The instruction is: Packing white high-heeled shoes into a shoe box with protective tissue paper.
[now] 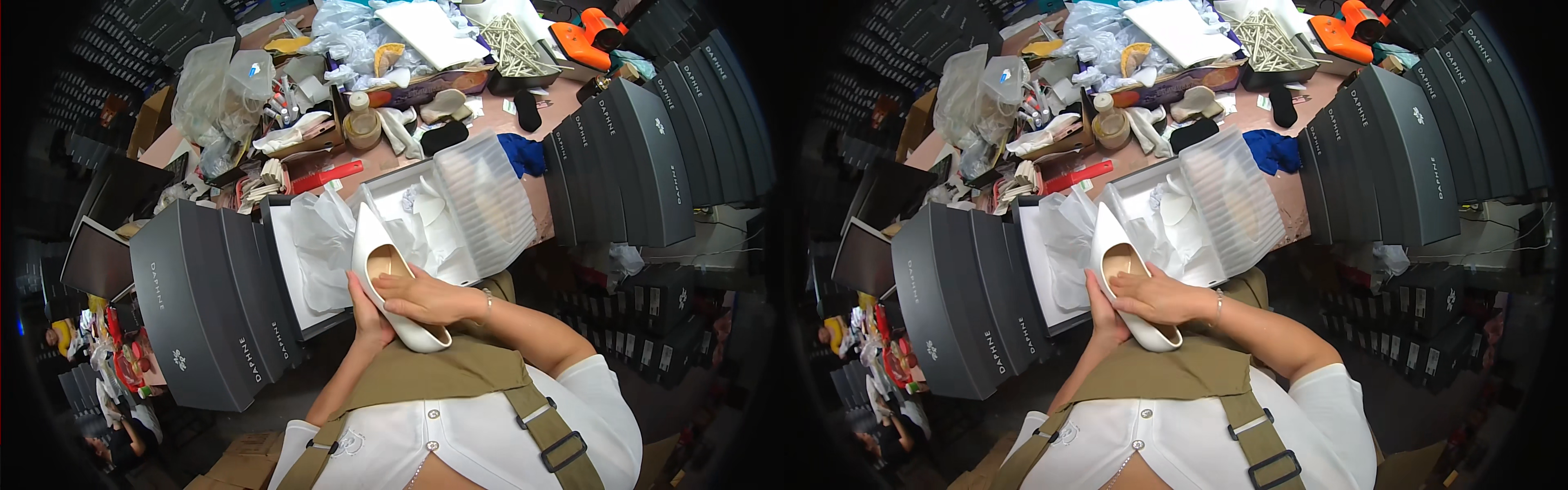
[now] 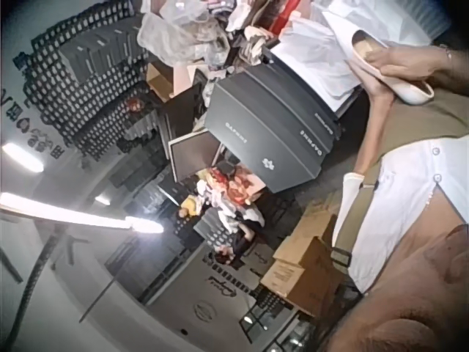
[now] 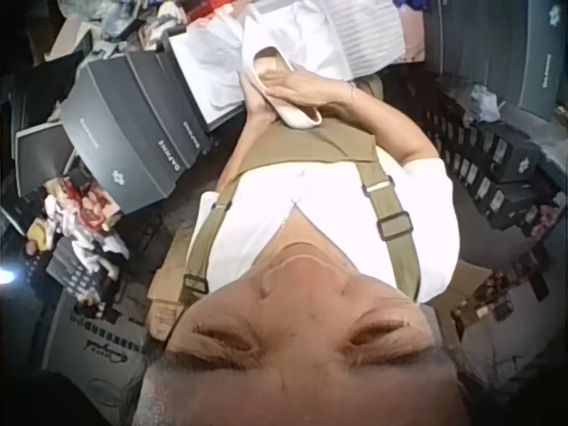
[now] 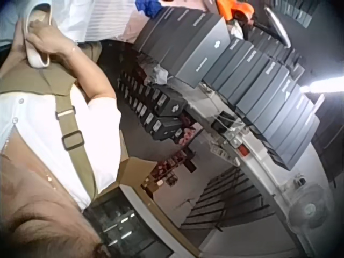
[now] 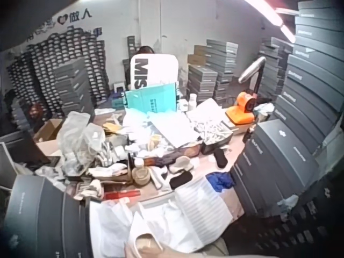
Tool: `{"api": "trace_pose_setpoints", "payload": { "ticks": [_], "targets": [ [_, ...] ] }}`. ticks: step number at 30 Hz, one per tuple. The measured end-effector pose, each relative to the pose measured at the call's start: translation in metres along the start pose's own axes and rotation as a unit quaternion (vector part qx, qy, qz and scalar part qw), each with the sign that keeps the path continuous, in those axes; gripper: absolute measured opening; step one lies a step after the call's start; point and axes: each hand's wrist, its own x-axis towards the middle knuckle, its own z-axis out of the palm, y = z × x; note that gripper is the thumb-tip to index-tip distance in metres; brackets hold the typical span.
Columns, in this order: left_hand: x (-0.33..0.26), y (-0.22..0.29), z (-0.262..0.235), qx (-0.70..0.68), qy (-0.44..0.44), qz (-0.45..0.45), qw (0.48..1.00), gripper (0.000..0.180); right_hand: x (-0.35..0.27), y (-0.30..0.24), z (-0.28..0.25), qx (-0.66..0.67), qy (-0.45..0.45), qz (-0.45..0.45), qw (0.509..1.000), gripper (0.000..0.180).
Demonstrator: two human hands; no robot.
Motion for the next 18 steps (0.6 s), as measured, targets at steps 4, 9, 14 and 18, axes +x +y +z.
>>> {"api": "trace_pose_setpoints", "payload": {
  "ticks": [4,9,14,18],
  "targets": [
    [0.012,0.004,-0.01,-0.018,0.034,0.064,0.997,0.082,0.002,0.024,-0.046,0.209,0.116,0.164,0.957,0.028],
    [0.021,0.024,-0.009,-0.007,-0.042,-0.009,0.999,0.084,0.051,0.143,-0.06,-0.4,0.096,0.147,0.9,0.023],
    [0.026,0.011,-0.004,-0.068,-0.014,-0.025,0.997,0.081,0.07,0.184,-0.041,-0.444,0.081,0.186,0.873,0.018],
    [0.034,0.012,-0.014,-0.076,0.005,-0.006,0.997,0.081,0.047,0.135,-0.072,-0.4,0.097,0.178,0.894,0.021]
  ]
}}
